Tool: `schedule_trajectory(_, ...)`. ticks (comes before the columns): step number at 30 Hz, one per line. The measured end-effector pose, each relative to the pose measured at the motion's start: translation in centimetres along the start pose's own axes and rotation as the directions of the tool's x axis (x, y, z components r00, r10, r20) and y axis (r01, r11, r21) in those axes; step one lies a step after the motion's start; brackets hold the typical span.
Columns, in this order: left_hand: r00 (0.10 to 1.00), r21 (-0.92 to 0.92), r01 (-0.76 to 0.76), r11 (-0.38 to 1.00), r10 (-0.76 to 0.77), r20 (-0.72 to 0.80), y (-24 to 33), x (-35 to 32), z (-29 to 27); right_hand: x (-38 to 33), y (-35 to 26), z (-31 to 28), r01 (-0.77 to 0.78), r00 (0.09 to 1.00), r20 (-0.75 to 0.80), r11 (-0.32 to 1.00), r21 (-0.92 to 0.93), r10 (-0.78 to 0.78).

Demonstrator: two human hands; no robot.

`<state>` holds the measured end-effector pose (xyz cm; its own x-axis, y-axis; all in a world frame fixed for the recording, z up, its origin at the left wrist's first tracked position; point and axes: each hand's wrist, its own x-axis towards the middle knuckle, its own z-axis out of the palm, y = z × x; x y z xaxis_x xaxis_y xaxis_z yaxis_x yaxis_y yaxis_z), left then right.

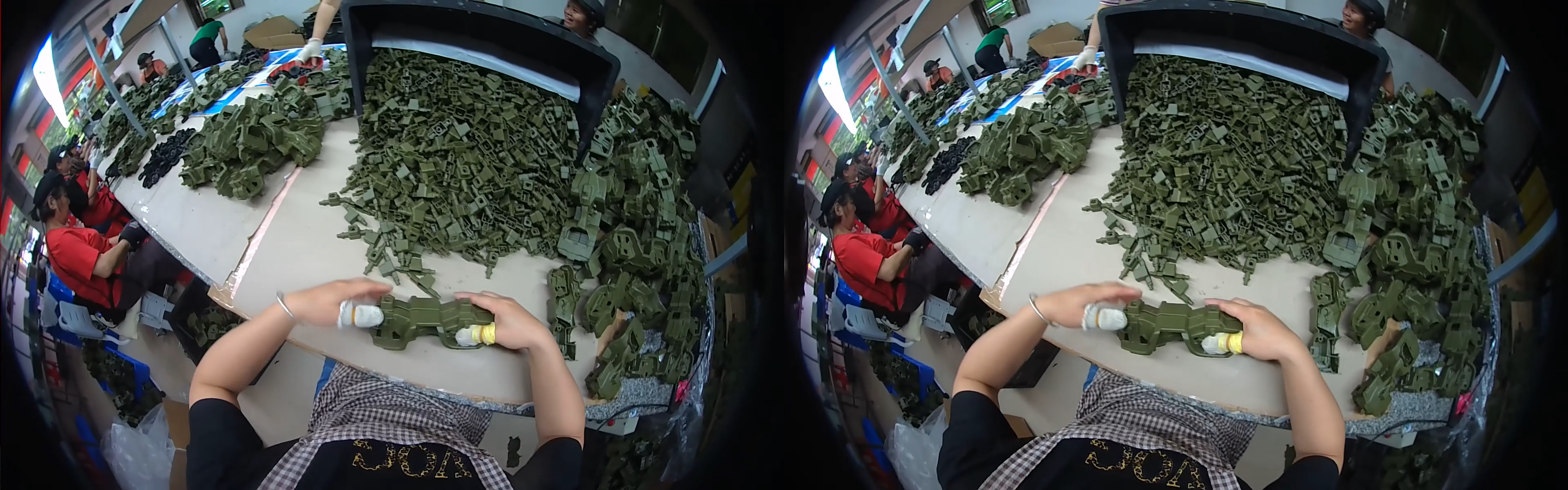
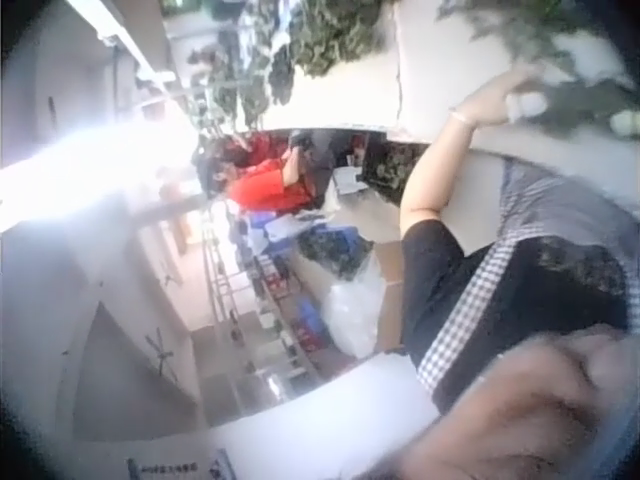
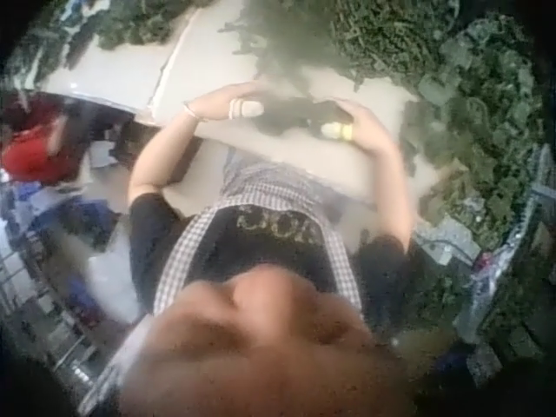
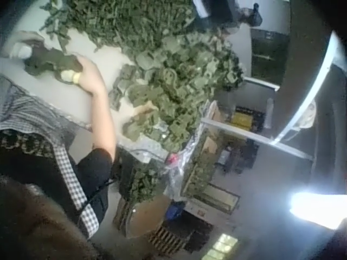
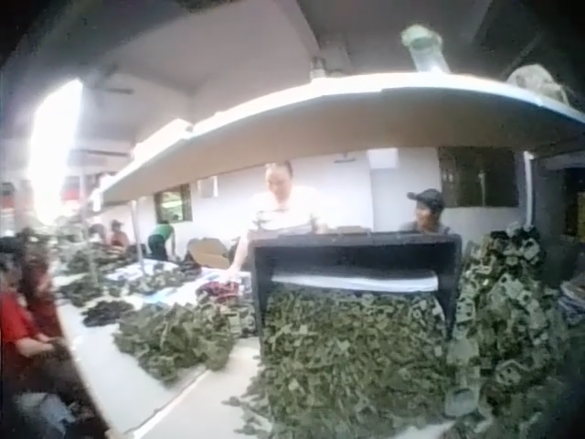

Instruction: The person assembles green plastic toy tank components by hand, snapping them together at a factory assembly table.

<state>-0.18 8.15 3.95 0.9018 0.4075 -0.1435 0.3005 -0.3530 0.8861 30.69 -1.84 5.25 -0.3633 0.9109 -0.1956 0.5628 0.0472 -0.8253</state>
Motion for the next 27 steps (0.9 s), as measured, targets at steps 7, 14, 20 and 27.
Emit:
schedule_trajectory(7, 0.958, -0.384, -0.018, 0.923, -0.094, -0.271, -1.9, -1.0, 5.1, 0.4, -5.2, 1.8, 0.329, 0.907, -0.224, 0.932, -0.150, -0.356)
schedule_trajectory(14, 0.918, -0.379, -0.117, 0.918, -0.045, -0.394, -2.4, -0.3, 7.7, 3.9, -4.7, 7.8, 0.363, 0.837, -0.145, 0.735, -0.573, -0.527)
schedule_trajectory(20, 0.901, -0.327, -0.101, 0.940, -0.053, -0.430, -2.0, 0.0, 7.6, 4.1, -4.5, 7.6, 0.308, 0.830, -0.271, 0.806, -0.505, -0.487)
schedule_trajectory(27, 0.893, -0.489, -0.200, 0.849, -0.048, -0.448, -3.3, 0.4, 8.4, 4.0, -5.8, 6.9, 0.279, 0.881, -0.187, 0.796, -0.537, -0.435)
